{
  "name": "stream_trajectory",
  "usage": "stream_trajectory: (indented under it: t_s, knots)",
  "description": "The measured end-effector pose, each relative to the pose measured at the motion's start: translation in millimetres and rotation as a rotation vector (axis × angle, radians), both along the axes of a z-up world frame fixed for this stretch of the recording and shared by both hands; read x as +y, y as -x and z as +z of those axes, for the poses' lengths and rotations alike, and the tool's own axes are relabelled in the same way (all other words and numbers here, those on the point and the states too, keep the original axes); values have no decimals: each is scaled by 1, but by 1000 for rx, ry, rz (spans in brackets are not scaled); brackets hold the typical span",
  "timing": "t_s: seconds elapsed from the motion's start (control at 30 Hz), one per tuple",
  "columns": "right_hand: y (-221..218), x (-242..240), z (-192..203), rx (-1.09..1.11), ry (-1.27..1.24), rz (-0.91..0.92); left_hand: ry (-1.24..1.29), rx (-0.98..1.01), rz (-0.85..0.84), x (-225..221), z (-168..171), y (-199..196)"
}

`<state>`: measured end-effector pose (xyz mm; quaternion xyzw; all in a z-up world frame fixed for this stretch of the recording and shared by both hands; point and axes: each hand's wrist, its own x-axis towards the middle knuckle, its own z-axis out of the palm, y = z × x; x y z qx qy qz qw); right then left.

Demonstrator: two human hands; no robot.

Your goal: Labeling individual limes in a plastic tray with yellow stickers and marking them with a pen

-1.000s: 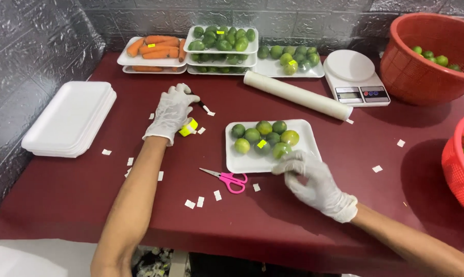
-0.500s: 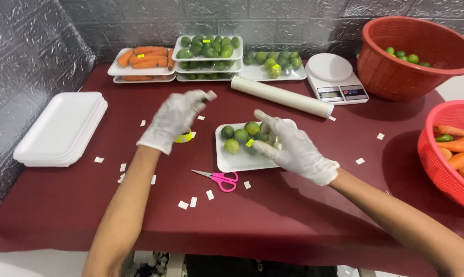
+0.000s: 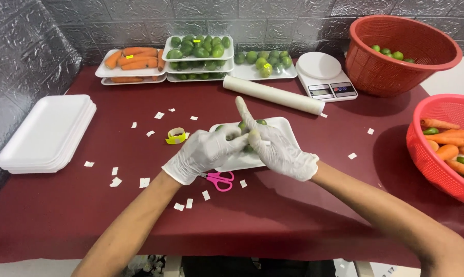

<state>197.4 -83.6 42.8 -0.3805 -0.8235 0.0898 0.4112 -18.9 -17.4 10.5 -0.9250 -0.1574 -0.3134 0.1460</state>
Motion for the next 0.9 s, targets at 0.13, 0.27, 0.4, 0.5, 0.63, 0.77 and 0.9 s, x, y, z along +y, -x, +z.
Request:
stream_trajectory:
  t_s: [0.13,0.27,0.4,0.5,0.63,0.77,0.9]
  knots:
    - [6,-16,31,179,265,27,168,-33,199,2,33,18]
    - [-9,-24,45,299,507,-92,336,-283,278,36,14,38]
    - [-37,7,-5,428,506,-136,626,-18,691,63,-19,31]
    - [-60,38,-57,386,423,-293,766,107,700,61,-23,23]
    - [-40,14,-30,455,521,-359,877,107,684,51,-19,14]
    - [-51,20,-58,440,261,-327,1150,-41,712,37,-7,3]
    - [-54,13,-63,440,236,-283,1299,-328,528,40,-27,-1]
